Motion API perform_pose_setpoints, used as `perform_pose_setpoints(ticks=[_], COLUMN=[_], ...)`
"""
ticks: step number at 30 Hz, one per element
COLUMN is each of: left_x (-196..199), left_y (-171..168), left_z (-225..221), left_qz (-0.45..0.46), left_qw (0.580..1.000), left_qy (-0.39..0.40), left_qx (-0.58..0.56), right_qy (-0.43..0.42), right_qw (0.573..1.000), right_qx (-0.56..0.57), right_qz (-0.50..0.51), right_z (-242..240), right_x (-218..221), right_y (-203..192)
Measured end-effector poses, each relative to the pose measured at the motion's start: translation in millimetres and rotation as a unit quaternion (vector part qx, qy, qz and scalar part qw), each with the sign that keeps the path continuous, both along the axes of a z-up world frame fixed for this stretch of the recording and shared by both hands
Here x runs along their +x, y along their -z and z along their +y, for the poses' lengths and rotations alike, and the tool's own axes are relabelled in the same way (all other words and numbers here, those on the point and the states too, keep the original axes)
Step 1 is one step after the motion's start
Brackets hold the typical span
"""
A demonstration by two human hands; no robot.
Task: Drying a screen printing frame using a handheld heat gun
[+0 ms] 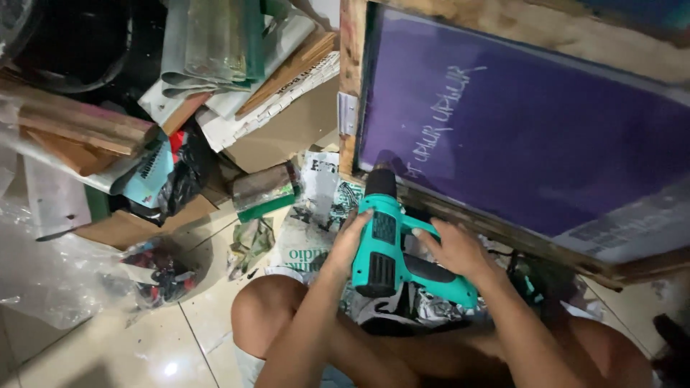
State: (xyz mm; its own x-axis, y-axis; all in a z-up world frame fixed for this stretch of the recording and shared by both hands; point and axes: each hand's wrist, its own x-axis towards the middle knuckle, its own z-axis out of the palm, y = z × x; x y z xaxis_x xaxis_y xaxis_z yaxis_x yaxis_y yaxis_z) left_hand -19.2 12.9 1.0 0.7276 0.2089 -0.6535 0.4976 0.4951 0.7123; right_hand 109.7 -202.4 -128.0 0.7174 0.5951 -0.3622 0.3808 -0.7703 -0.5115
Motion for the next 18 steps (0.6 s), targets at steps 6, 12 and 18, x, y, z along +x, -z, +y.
perform_pose_setpoints(ticks=[6, 12, 18], left_x=[-8, -5, 12], left_y=[-28, -2, 87], left_z=[-16, -12, -5], left_qz=[-0.048, -0.030, 0.027], left_qw=[0.998, 0.998, 0.979], left_qy=[0.025, -0.016, -0.118], left_qx=[-0.014, -0.045, -0.165], right_qy=[-0.020, -0.030, -0.029], right_qw=[0.999, 0.996, 0.999], right_qx=[-0.030, -0.067, -0.024], right_qz=[-0.020, -0.059, 0.023], right_z=[-9, -14, 2], right_x=[-8, -2, -5], right_y=[1, 31, -35])
